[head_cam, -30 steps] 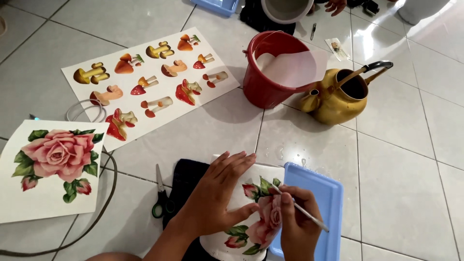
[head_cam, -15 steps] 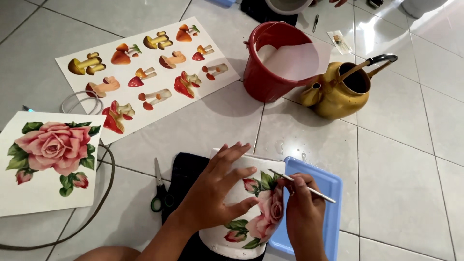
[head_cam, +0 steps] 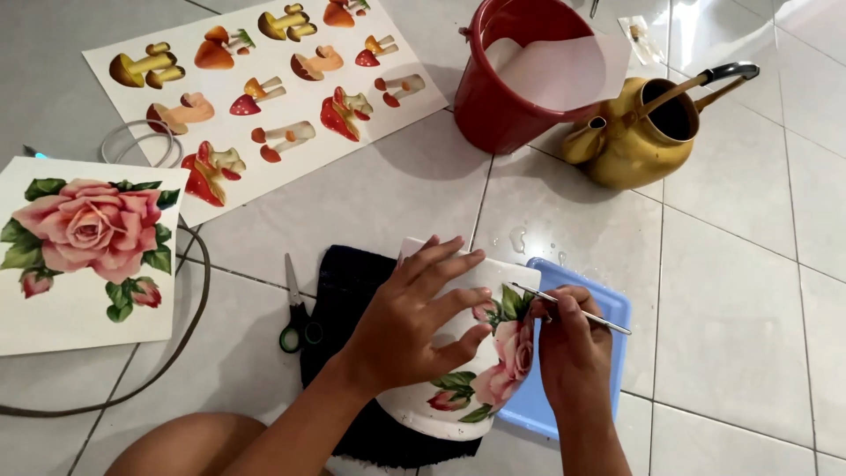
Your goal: Refining the edges of a floral sticker applied to a white ceramic pot using a precision knife and smoothing it down by hand.
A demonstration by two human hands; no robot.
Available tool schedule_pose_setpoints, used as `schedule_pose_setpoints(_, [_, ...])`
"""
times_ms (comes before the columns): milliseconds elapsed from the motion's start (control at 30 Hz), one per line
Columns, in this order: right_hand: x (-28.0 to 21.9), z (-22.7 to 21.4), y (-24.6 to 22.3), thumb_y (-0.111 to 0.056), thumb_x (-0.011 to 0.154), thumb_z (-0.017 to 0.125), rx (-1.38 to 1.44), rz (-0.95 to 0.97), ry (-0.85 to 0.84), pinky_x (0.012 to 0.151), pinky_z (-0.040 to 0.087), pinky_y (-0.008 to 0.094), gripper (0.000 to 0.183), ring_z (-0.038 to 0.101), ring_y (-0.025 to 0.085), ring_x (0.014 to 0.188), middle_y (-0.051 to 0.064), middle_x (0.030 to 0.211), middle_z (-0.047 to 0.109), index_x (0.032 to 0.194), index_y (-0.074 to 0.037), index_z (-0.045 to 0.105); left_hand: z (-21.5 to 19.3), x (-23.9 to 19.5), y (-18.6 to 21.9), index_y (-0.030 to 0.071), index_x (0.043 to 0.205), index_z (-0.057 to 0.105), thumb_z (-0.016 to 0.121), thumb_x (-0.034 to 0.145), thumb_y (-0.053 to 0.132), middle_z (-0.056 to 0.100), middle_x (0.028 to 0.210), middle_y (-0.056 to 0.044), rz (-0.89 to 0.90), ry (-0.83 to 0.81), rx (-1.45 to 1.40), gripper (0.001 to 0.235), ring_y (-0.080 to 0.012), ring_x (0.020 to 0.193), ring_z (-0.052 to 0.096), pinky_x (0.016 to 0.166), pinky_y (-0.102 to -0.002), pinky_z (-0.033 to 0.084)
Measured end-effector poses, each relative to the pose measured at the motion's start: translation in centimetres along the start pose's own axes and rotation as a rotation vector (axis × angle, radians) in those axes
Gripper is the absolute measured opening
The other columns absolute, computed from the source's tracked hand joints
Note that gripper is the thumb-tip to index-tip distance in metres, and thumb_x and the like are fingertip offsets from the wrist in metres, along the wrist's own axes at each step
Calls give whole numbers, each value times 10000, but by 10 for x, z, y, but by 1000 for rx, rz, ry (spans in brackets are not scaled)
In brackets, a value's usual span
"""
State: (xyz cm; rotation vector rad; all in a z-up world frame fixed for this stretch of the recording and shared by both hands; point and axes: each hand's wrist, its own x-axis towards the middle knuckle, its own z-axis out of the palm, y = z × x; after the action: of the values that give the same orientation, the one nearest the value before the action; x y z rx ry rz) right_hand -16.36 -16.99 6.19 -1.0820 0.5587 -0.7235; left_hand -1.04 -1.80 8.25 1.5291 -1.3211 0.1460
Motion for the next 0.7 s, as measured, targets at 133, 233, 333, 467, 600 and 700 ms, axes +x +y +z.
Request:
schedule_pose_setpoints(133, [1, -3, 3, -154, 949, 621, 5, -4, -31, 854, 424, 294, 117, 567, 161, 865, 94, 909, 640, 960, -37, 616, -1, -1, -2, 44, 971, 694, 671, 813, 190, 605, 1257, -134, -2, -1, -6, 216, -309, 1274, 483, 1130, -465, 377])
schedule_pose_setpoints(233, [2, -5, 4, -145, 948, 619, -5, -4, -30, 859, 428, 299, 118, 565, 166, 873, 104, 920, 646, 975, -30, 617, -1, 0, -1, 44, 966, 694, 673, 807, 178, 606, 1255, -131, -4, -2, -11, 208, -306, 1271, 488, 1129, -463, 379])
schedule_pose_setpoints(333, [1, -2, 1, -126, 957, 599, -29, -1, -22, 867, 436, 299, 111, 572, 167, 885, 111, 927, 650, 978, -18, 615, -1, 0, -1, 49, 963, 696, 678, 804, 168, 609, 1249, -124, -12, -8, -11, 201, -301, 1268, 494, 1128, -459, 383])
schedule_pose_setpoints(467, [2, 2, -2, -127, 956, 601, -75, -2, -34, 884, 429, 298, 119, 583, 166, 891, 104, 911, 662, 969, -12, 626, 0, 1, -1, 53, 971, 692, 682, 784, 149, 612, 1239, -118, -22, -8, -27, 211, -310, 1266, 504, 1122, -461, 394])
schedule_pose_setpoints(600, [2, 0, -1, -137, 958, 603, -53, -8, -55, 882, 427, 300, 130, 580, 167, 885, 106, 912, 664, 980, -11, 628, -1, 2, 0, 48, 965, 700, 666, 797, 153, 613, 1232, -122, -7, -10, -7, 200, -300, 1247, 507, 1112, -455, 401])
schedule_pose_setpoints(700, [2, -3, 1, -135, 960, 598, -54, -13, -34, 872, 426, 300, 132, 565, 166, 865, 108, 892, 655, 955, -5, 624, -2, 1, -1, 65, 961, 694, 659, 799, 164, 603, 1252, -117, -17, -29, -9, 193, -296, 1262, 497, 1122, -459, 381])
